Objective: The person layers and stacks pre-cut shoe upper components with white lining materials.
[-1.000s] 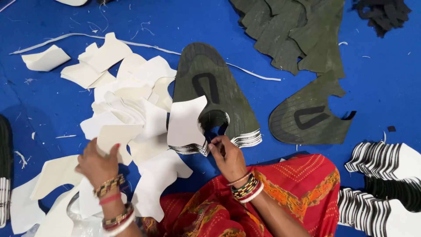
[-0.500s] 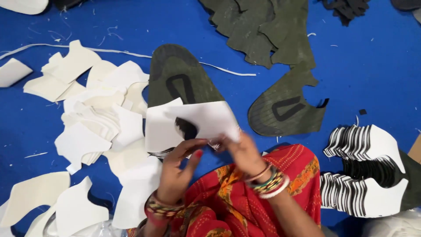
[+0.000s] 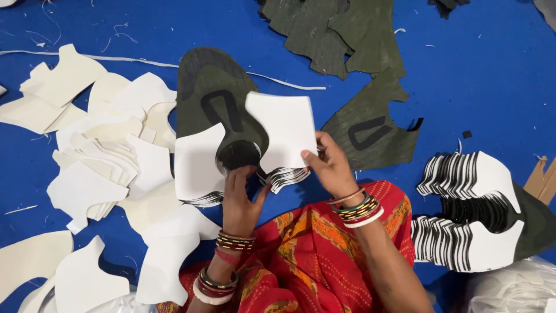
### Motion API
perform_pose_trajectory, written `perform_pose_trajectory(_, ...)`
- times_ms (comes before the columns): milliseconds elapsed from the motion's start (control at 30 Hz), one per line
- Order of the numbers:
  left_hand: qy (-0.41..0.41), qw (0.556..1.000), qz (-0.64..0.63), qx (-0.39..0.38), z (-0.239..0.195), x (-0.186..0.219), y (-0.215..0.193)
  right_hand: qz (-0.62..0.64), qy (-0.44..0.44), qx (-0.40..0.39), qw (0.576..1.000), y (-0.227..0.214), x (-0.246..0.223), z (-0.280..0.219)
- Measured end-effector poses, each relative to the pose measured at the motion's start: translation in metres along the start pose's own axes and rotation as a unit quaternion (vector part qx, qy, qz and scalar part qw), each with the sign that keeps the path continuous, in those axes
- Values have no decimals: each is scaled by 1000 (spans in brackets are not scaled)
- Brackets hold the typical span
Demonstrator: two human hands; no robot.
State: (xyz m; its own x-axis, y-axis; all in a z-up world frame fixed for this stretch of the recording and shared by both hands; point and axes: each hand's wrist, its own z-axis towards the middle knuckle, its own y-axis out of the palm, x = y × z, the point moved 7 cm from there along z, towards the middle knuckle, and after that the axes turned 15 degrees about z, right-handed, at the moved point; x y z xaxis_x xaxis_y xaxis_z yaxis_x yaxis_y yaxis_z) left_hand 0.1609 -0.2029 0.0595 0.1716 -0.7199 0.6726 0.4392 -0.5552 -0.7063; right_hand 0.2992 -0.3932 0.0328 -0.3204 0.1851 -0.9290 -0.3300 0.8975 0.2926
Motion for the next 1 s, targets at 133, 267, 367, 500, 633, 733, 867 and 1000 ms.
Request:
perform_pose_trajectory(133,-6,1000,-6,13,0,-1,5,-102,-42,-28,993,18,-9,3)
perform_pose_trajectory(267,-16,1000,-10,8,-1,-5,11,-184,-40,-9,982,16,-3,7)
perform_pose_trajectory(367,-17,1000,-10,11,-1,-5,10,-181,-22,-16,983,21,-1,9)
perform_pose_trajectory(500,-18,1000,-4,9,-1,-8,11,-177,-26,-21,984,26,3,10)
perform_pose_trajectory(633,-20,1000,-5,3,-1,-9,12,-180,-32,-8,983,22,12,10)
perform_pose_trajectory(733,-15,1000,1,4,0,-4,6,-186,-27,7,982,20,14,10)
perform_pose_trajectory(867,-4,1000,-4,17,3,2,0,-281,-121,13,952,25,-1,7)
perform_pose_trajectory(1000,-23,1000,11,0,2,-6,8,-313,-103,20,944,27,-9,8)
